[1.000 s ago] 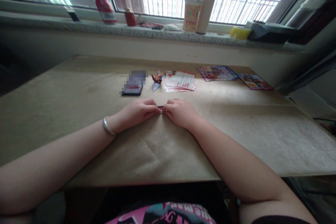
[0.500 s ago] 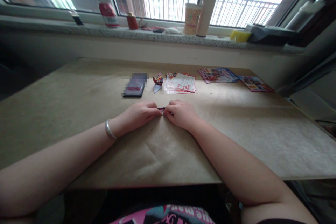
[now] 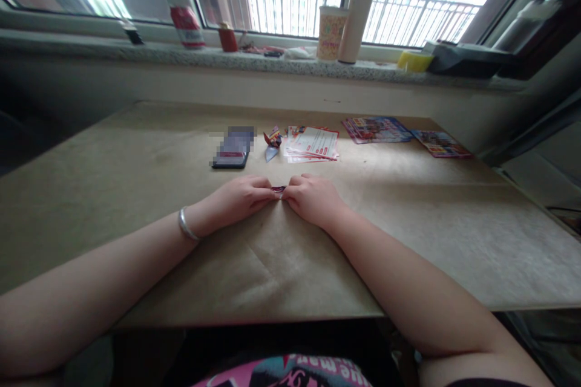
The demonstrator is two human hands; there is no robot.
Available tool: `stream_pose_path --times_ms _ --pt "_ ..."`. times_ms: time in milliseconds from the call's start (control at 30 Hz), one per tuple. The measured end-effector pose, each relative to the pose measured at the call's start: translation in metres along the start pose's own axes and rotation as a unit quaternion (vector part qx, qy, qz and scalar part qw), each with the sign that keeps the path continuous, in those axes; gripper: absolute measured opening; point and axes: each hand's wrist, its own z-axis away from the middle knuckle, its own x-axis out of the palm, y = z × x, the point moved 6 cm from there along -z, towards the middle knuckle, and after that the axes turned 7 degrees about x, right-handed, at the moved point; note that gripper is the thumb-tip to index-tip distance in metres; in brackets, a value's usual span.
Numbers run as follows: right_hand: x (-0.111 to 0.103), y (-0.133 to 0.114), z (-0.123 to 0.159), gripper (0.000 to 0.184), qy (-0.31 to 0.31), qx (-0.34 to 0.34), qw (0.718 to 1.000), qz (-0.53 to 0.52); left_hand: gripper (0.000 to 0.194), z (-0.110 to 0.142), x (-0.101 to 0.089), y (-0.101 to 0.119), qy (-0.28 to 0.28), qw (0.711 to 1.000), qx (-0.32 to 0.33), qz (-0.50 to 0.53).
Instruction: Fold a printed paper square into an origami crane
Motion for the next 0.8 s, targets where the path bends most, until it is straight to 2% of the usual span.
stream_pose_path --times_ms 267,500,667,800 --pt "0.0 0.002 -0.001 0.024 -0.018 0.014 1.0 -0.014 0.028 0.002 -0.004 0.007 -0.031 0.996 0.053 -0.062" --pt "-0.002 0.0 -0.001 0.023 -0.021 0.012 1.0 -0.001 0.027 -0.002 -0.004 0.014 -0.066 0.994 -0.003 -0.082" --pt "-0.002 -0.016 0.004 0.026 -0.03 -0.053 0.995 0.082 0.025 -0.003 -0.004 0.015 -0.075 0.994 -0.02 -0.073" --pt "-0.001 -0.019 0.006 0.025 -0.036 -0.058 0.992 0.108 0.025 -0.004 -0.005 0.017 -0.079 0.994 -0.022 -0.077"
